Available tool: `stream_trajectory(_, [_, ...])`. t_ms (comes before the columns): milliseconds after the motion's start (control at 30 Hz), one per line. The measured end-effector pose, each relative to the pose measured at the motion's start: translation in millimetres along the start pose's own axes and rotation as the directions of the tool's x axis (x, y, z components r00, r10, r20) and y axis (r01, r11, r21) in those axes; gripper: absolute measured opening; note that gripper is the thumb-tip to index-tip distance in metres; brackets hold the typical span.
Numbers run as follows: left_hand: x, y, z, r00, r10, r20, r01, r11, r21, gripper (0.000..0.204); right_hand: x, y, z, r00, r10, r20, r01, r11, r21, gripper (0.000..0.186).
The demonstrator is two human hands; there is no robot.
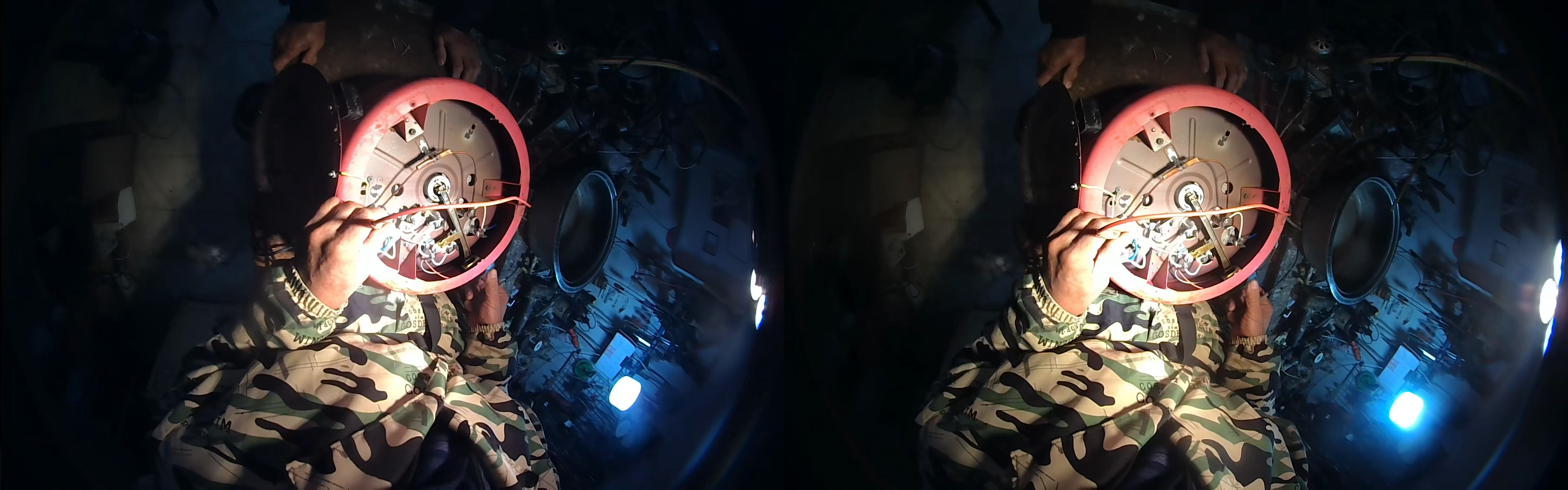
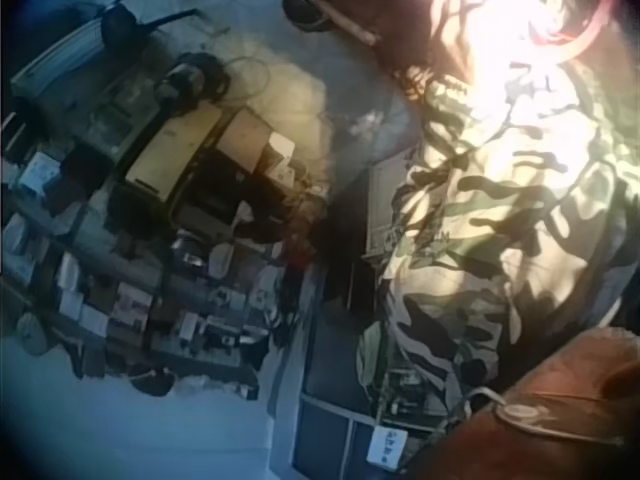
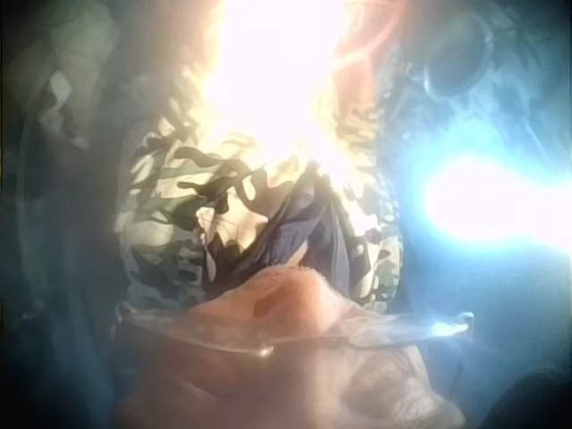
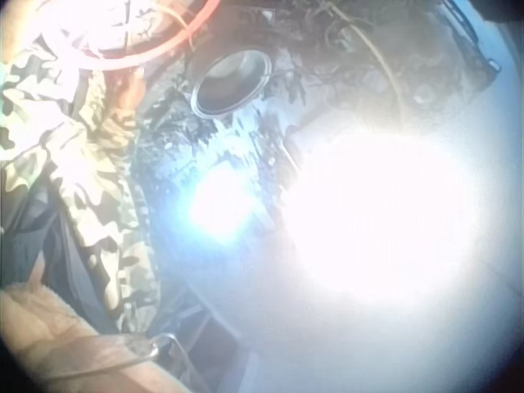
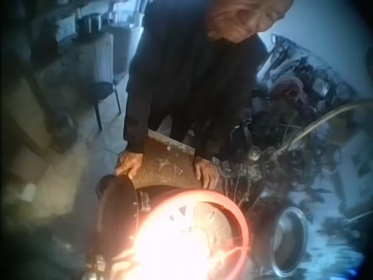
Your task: The person uses a power drill to remove screws from the back of a pink circular appliance. After opening the casing, they use a multimeter to test the internal wiring and components.
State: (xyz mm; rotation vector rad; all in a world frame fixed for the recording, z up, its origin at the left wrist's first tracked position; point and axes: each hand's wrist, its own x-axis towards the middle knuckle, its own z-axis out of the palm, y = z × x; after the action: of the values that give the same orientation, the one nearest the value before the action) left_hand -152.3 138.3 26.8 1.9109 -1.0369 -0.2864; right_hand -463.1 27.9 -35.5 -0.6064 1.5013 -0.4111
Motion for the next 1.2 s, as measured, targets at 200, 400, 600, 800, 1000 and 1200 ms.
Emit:
stream_trajectory(200, [0,-2,-8,0.997,-0.013,0.079,0.014,1.000,-0.005,0.017,-4,-29,-16,0.991,-0.128,-0.029,0.129,0.916,0.381,0.056])
stream_trajectory(400, [-2,18,-12,0.962,-0.227,0.150,0.257,0.939,-0.230,0.009,-20,-43,13,0.820,-0.295,0.491,0.157,0.940,0.303,0.072])
stream_trajectory(600, [-6,26,15,0.961,0.009,0.275,0.058,0.970,-0.235,0.010,-30,-19,45,0.826,-0.433,0.361,0.421,0.900,0.117,0.020])
stream_trajectory(800, [-7,18,33,0.907,0.297,0.299,-0.325,0.944,0.049,0.023,-42,-11,65,0.719,-0.581,0.380,0.649,0.757,-0.070,0.017])
stream_trajectory(1000, [-17,6,44,0.916,0.161,0.368,-0.208,0.974,0.090,0.019,-44,-7,73,0.622,-0.690,0.371,0.775,0.610,-0.165,0.018])
stream_trajectory(1200, [-18,11,48,0.938,-0.100,0.333,0.117,0.993,-0.030,0.016,-44,-6,77,0.597,-0.720,0.354,0.800,0.568,-0.194,0.018])
